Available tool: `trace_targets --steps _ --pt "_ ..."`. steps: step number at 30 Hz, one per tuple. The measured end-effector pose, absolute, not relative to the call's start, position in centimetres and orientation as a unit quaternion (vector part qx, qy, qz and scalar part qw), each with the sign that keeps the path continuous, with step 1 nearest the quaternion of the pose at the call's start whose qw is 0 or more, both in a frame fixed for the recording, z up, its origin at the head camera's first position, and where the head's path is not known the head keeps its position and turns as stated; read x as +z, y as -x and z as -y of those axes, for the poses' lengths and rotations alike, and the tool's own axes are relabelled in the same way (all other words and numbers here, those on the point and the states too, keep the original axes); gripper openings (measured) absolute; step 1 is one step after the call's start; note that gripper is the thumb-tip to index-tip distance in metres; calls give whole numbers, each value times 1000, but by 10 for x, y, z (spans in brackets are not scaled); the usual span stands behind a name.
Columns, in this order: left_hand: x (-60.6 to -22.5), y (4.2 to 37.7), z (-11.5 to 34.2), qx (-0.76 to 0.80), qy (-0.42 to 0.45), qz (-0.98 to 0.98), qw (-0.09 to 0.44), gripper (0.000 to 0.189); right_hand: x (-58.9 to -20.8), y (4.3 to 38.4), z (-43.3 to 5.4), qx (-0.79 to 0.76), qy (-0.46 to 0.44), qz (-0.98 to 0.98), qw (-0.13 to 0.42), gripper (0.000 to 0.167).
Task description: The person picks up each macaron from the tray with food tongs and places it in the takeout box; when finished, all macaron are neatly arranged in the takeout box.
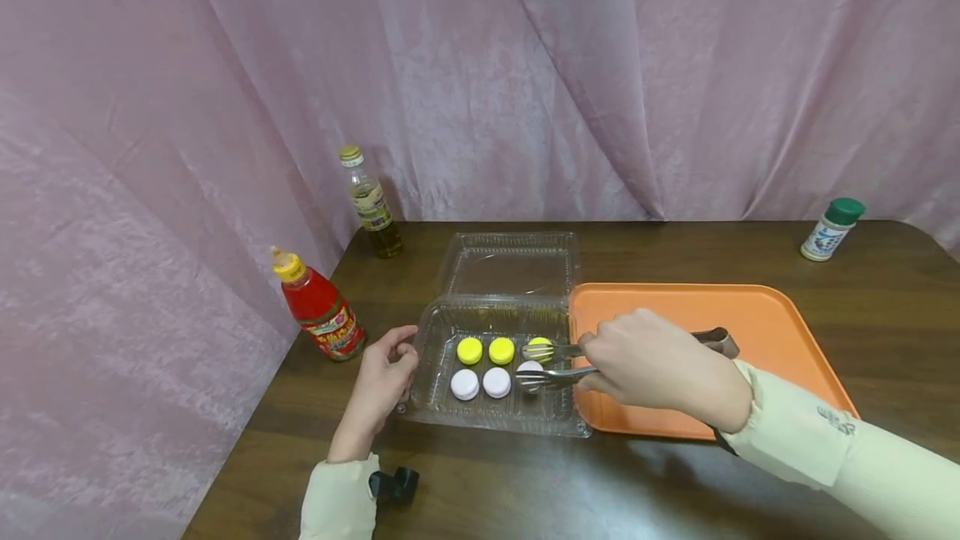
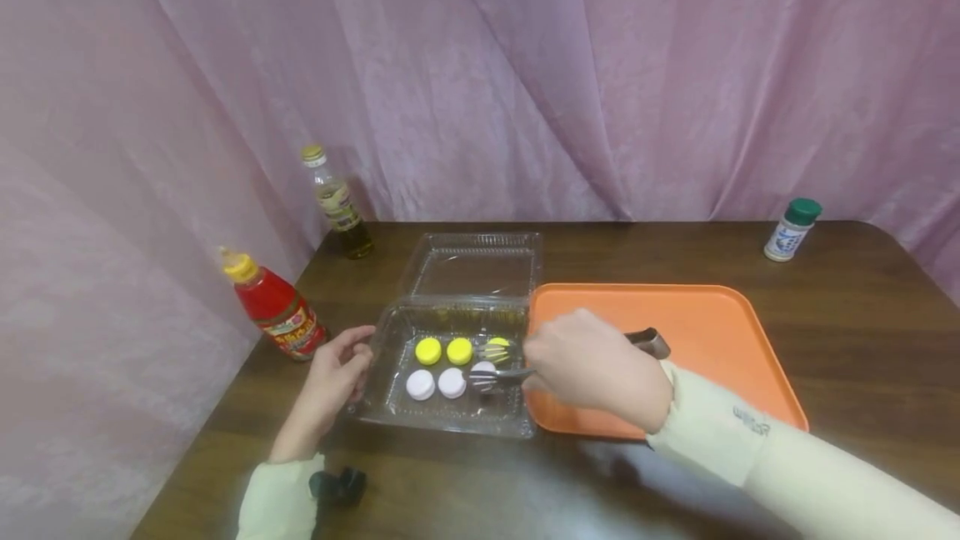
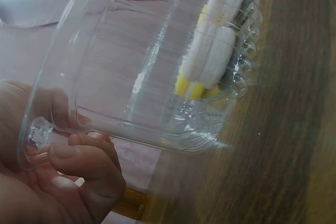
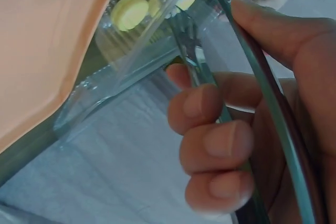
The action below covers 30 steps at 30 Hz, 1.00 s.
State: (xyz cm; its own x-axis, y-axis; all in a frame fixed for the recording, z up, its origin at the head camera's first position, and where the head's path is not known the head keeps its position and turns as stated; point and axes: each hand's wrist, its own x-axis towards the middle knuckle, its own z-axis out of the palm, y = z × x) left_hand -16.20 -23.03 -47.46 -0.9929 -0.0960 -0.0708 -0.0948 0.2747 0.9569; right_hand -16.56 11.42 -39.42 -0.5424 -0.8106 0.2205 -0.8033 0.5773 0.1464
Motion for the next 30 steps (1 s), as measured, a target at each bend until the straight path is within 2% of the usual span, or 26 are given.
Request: trace_targets --steps 6,12,19,23,30 --pt "-473 163 230 -599 -57 799 3 45 -395 165 -102 -28 -455 880 131 55" --pt "-473 161 229 -601 -55 797 3 43 -396 163 -98 -37 -449 884 122 56" --pt "-476 161 231 -602 -58 796 2 44 -395 163 -99 -26 -455 879 137 50" --pt "-476 162 232 -605 -59 794 1 44 -391 162 -102 -10 -444 888 117 50" --pt "-476 161 231 -600 -61 798 2 44 -387 157 -113 9 -404 909 104 39"
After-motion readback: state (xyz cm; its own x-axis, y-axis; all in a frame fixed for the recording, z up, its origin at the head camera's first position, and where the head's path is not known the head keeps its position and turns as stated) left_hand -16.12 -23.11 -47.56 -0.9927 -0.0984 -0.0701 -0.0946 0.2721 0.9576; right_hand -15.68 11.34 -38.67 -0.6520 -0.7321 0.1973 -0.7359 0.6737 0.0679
